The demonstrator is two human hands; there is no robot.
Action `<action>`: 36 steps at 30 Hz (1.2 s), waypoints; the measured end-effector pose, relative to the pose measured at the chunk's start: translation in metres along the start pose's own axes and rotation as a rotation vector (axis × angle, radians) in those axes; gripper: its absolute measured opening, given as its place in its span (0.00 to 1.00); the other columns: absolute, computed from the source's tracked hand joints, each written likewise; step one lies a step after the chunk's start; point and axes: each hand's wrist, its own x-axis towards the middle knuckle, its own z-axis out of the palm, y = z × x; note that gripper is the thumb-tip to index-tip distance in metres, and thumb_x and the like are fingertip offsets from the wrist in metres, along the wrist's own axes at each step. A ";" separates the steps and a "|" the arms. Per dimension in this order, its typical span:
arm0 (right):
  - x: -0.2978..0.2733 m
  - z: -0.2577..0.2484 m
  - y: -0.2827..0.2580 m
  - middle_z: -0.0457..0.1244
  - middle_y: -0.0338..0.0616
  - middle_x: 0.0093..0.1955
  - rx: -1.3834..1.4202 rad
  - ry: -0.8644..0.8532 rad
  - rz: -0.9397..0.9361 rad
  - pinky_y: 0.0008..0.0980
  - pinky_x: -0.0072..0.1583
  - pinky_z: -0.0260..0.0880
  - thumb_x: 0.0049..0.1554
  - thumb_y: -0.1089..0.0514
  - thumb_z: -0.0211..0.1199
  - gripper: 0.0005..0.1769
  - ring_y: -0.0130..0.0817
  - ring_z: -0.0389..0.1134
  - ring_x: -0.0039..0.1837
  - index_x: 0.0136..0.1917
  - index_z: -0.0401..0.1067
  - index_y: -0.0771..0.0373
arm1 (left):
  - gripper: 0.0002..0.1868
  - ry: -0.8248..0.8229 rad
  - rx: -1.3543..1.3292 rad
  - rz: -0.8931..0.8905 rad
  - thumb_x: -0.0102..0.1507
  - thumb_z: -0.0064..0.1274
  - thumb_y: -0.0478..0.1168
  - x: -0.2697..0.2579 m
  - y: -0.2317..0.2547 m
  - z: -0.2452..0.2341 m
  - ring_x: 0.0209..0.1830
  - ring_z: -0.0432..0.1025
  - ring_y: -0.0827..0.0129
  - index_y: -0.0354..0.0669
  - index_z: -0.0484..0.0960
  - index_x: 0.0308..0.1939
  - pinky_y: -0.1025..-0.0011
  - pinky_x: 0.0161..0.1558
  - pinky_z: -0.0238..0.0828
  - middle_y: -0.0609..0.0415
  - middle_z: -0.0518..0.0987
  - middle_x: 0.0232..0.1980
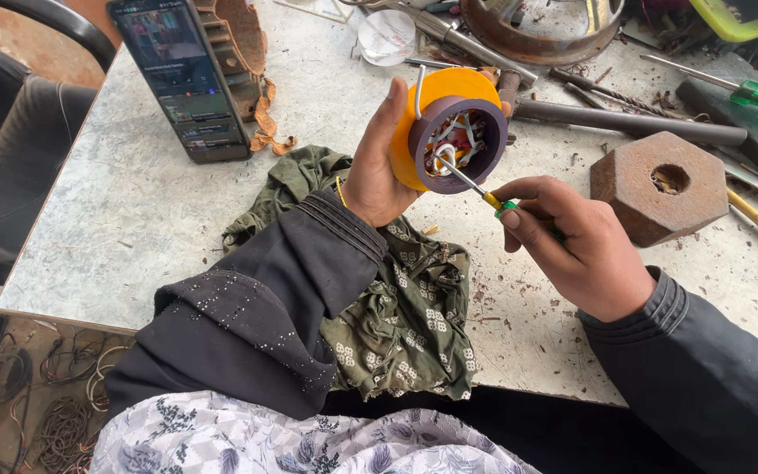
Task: The person holds a small yellow and purple electrical component in their left hand and uses a green-handled screwdriver in their right hand to adjust internal wires. The person repeatedly rotates the component and probes the interior with the screwdriver throughout the clip.
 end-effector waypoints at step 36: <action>0.004 -0.005 0.012 0.65 0.39 0.37 0.526 -0.164 0.415 0.22 0.31 0.56 0.66 0.50 0.52 0.18 0.19 0.57 0.31 0.60 0.73 0.63 | 0.49 0.074 0.374 -0.149 0.67 0.44 0.72 -0.002 -0.009 -0.011 0.68 0.70 0.67 0.38 0.60 0.79 0.68 0.70 0.66 0.47 0.74 0.66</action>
